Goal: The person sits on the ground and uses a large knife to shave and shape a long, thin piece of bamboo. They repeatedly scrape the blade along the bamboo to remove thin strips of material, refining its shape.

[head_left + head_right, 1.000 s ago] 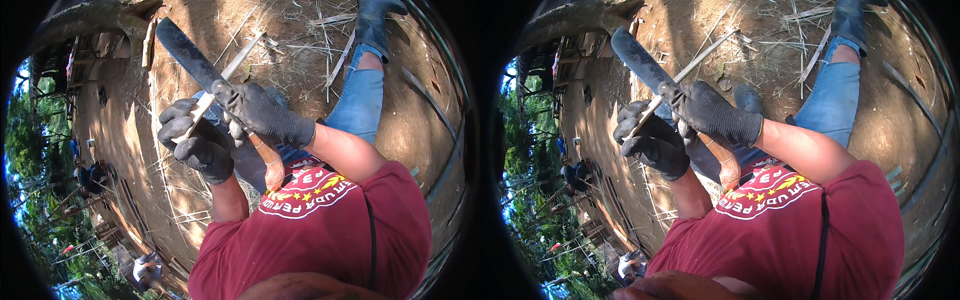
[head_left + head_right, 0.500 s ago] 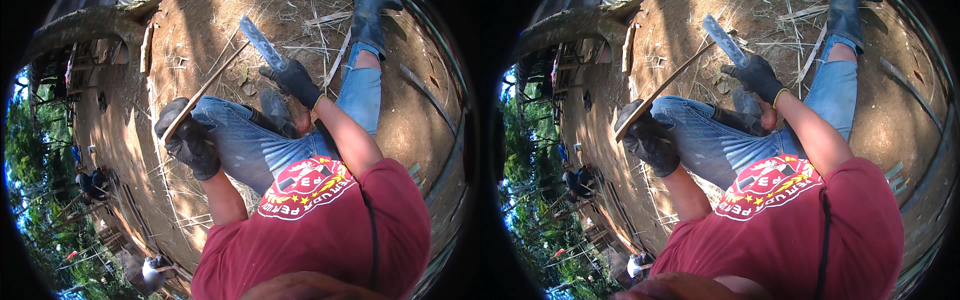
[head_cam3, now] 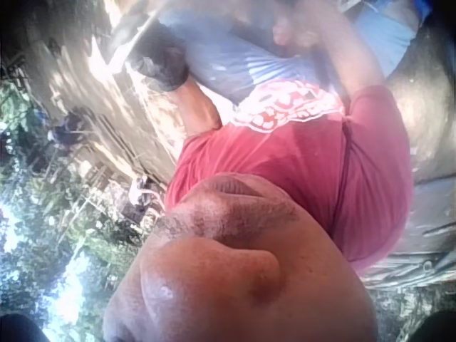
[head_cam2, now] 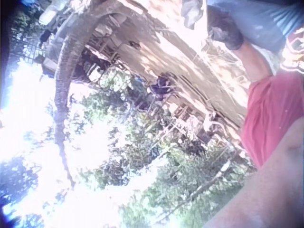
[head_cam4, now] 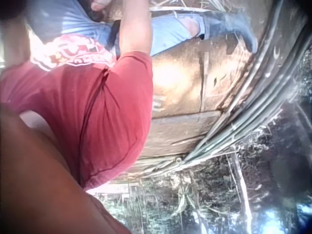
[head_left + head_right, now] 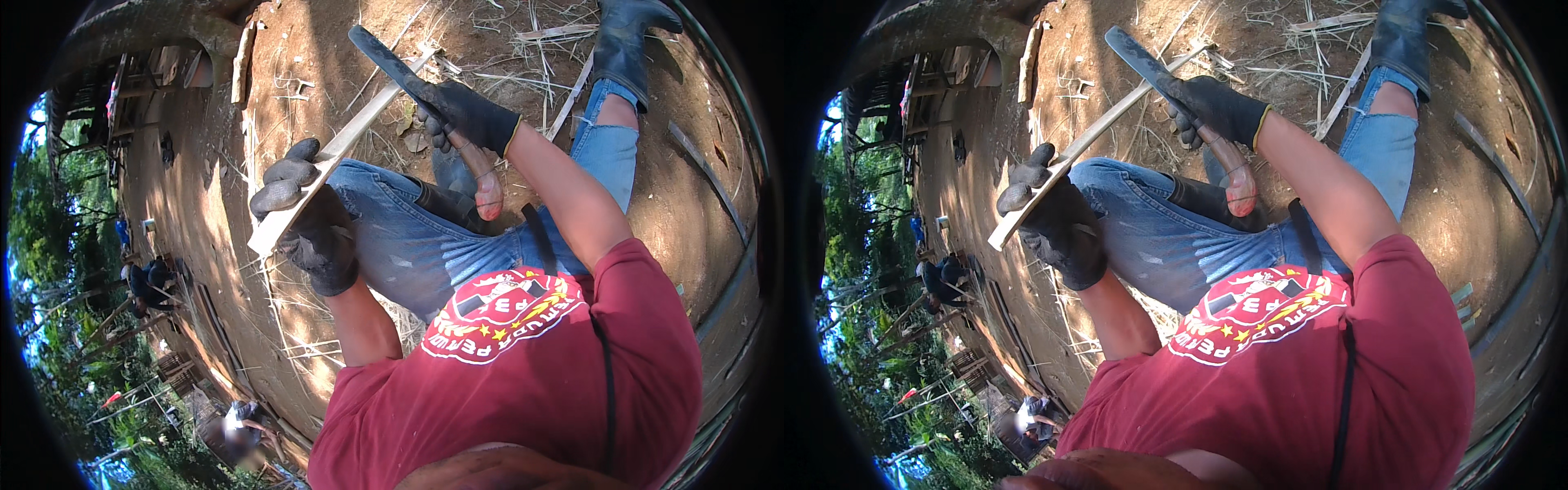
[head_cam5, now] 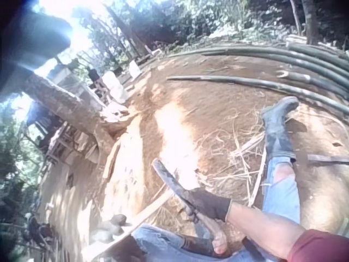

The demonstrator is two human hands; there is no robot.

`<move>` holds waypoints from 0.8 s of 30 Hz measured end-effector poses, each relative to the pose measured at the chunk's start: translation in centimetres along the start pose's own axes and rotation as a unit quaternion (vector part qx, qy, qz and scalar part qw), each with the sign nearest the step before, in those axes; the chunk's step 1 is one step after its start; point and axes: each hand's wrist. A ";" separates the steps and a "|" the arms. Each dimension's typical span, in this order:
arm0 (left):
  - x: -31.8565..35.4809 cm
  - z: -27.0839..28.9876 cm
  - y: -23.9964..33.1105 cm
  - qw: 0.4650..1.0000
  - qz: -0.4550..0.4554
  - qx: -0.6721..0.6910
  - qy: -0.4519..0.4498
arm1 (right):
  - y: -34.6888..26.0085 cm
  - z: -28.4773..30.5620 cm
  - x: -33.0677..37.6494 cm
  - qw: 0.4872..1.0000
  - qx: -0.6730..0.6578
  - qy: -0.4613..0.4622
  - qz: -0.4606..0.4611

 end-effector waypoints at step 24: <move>2.1 -2.5 1.4 0.969 0.098 -0.087 0.211 | -3.7 -12.7 8.8 0.991 0.030 -0.121 0.056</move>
Point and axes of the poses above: each hand's wrist, its own x-axis away from the middle knuckle, its own z-axis out of the back of the hand, y = z × x, and after that the axes turned 4 degrees about -y, right-handed
